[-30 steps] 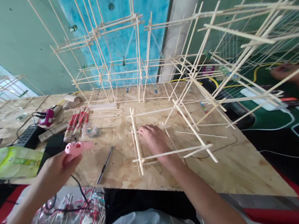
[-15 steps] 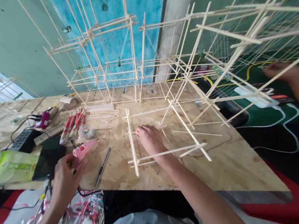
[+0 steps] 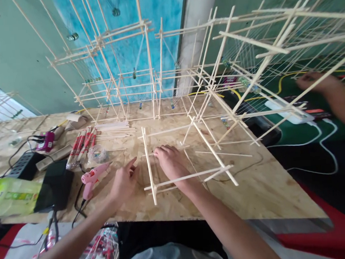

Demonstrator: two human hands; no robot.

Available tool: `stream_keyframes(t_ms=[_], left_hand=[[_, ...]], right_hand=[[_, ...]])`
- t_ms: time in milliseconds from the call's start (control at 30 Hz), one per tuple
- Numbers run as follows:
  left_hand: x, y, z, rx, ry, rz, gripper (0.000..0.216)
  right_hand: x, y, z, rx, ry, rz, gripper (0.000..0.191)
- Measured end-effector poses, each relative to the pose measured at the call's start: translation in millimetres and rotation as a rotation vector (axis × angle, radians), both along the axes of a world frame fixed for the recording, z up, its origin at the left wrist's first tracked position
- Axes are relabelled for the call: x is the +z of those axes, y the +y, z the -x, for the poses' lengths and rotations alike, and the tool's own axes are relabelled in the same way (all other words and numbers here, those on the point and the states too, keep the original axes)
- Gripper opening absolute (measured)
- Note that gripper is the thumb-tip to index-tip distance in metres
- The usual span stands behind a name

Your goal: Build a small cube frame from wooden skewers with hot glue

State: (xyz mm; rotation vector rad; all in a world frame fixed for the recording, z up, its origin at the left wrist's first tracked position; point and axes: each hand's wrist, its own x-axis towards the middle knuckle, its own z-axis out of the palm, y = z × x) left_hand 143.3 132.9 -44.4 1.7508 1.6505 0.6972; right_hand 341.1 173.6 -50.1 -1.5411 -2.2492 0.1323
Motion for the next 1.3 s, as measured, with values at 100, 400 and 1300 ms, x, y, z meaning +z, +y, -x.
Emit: stream_keyframes(t_ms=[100, 400, 1300], left_hand=[[-6.6, 12, -5, 0.004, -0.011, -0.020, 0.052], [-2.7, 16, -16, -0.056, -0.007, -0.030, 0.032], [22.7, -66, 45, -0.302, 0.205, -0.257, 0.024]], right_hand=[[1.2, 0, -1, 0.003, 0.006, 0.000, 0.020], [-1.1, 0, -1, 0.004, 0.003, -0.017, 0.019], [-2.0, 3, 0, -0.011, -0.005, 0.013, 0.021]])
